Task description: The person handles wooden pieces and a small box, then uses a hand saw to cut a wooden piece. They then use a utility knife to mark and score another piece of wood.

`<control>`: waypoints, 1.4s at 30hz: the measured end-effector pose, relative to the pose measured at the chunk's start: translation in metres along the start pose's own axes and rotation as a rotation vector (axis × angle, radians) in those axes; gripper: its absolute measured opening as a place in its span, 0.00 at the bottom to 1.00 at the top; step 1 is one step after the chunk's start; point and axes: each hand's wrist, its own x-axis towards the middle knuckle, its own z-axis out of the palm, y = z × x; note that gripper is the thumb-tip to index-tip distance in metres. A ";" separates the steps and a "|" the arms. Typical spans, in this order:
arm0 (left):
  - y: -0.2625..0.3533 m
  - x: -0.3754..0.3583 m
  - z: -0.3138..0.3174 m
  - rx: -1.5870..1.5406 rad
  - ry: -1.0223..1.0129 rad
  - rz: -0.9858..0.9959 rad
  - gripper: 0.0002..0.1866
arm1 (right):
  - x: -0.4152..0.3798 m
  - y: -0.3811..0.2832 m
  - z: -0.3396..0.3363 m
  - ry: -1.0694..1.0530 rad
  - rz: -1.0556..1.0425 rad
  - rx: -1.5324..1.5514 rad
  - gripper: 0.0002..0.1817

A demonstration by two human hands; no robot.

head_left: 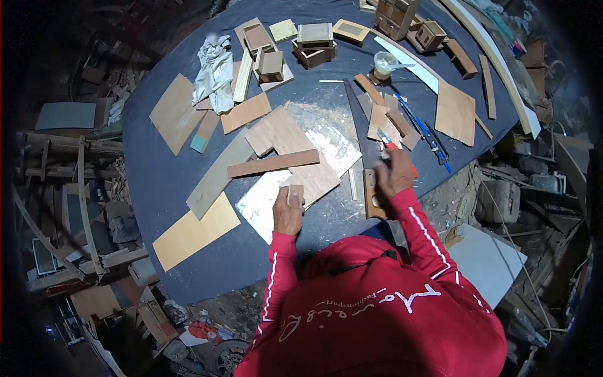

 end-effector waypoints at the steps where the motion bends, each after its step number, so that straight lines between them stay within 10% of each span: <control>1: -0.011 0.005 0.004 0.143 -0.048 0.194 0.15 | 0.002 0.018 -0.005 0.068 0.040 -0.157 0.25; 6: 0.000 0.015 0.022 0.588 0.090 0.428 0.11 | 0.008 0.036 -0.006 -0.110 0.191 -0.402 0.21; 12: 0.031 0.012 0.018 0.523 -0.031 0.229 0.11 | -0.001 0.052 -0.005 -0.063 0.079 -0.376 0.17; 18: 0.017 0.011 0.027 0.480 -0.146 0.120 0.12 | -0.052 -0.001 -0.026 -0.307 0.412 0.456 0.23; 20: 0.012 0.013 0.030 0.461 -0.156 0.119 0.12 | -0.069 -0.032 -0.014 -0.382 0.151 0.433 0.22; 21: 0.007 0.015 0.029 0.536 -0.183 0.130 0.13 | -0.072 -0.050 -0.009 -0.572 0.473 0.654 0.22; 30: 0.007 0.013 0.027 0.677 -0.187 0.119 0.13 | -0.068 -0.103 -0.001 -0.537 -0.066 0.276 0.16; 37: 0.018 0.008 0.031 0.701 -0.162 0.175 0.12 | -0.072 -0.105 0.030 -0.624 0.137 0.153 0.16; 42: 0.005 0.010 0.032 0.677 -0.116 0.207 0.13 | -0.074 -0.087 0.033 -0.476 -0.105 0.240 0.19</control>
